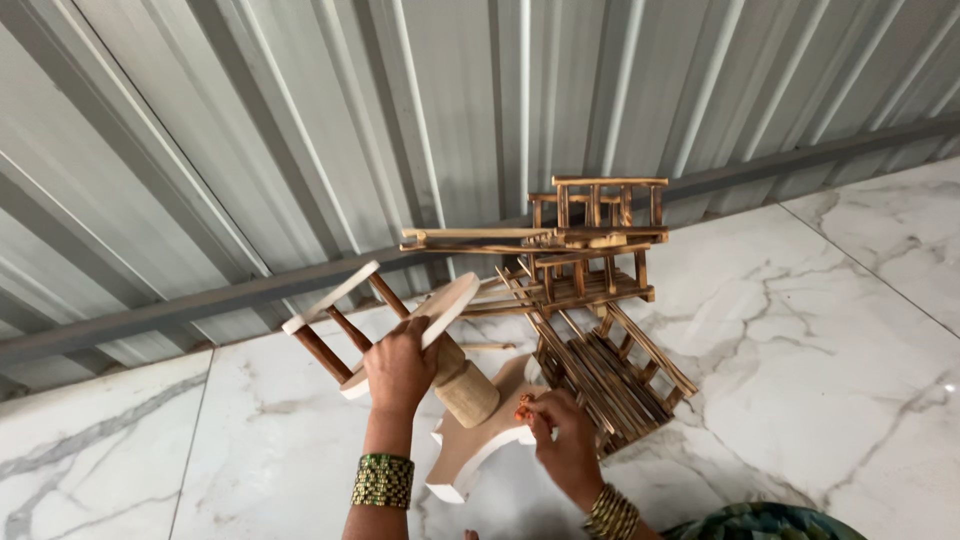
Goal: The person assembles a small decorative wooden chair on the floor, pressing and fitting the curved backrest and wooden dowels into the round seat, and rubbing an orange sanding block along the joints. They then flip the chair over and continue working the joints on the underside and base.
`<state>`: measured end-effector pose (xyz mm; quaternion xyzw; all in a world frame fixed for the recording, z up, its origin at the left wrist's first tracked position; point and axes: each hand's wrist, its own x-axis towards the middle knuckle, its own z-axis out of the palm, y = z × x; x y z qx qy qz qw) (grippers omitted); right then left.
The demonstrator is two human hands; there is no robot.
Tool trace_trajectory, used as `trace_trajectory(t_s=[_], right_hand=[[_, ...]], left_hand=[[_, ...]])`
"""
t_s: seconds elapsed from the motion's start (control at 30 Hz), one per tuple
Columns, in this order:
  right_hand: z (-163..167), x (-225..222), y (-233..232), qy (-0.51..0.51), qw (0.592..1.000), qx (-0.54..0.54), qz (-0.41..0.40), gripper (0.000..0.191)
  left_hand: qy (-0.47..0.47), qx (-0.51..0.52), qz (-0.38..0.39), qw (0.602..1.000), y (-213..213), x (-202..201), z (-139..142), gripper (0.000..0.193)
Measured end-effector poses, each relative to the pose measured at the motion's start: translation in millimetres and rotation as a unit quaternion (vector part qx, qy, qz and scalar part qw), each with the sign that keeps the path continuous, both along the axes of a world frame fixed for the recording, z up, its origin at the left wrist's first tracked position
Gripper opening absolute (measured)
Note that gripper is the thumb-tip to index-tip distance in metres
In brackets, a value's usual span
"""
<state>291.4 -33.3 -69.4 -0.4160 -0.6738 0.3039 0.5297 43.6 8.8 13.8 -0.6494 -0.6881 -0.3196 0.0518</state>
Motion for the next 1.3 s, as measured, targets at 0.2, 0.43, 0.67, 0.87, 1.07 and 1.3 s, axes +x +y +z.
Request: trace_trajectory(t_s=[0.2,0.43,0.67,0.87,1.07,1.3], right_hand=[[46,-39,31,0.113,0.993,-0.026,0.037,0.020],[79,-99,93,0.033,0.997,0.044,0.047,0.017],[77,-124,47,-0.013,0.975,0.209,-0.078,0.021],[67,-109,89,0.035,0.992,0.096,-0.067,0.012],[54,-108,99,0.055,0.993,0.100,-0.043,0.013],[59,-115,120,0.001,0.990,0.134,-0.053,0.015]], left_hand=[[0.021,0.007,-0.021,1.000,-12,2,5,0.046],[0.014,-0.030,-0.012,0.999,-21,0,2,0.045],[0.014,-0.012,-0.016,1.000,-16,-9,-13,0.044],[0.024,0.106,-0.061,0.992,-28,-19,-17,0.044],[-0.012,0.021,-0.008,1.000,-26,-16,-5,0.042],[0.038,0.035,-0.042,0.998,-27,-14,9,0.033]])
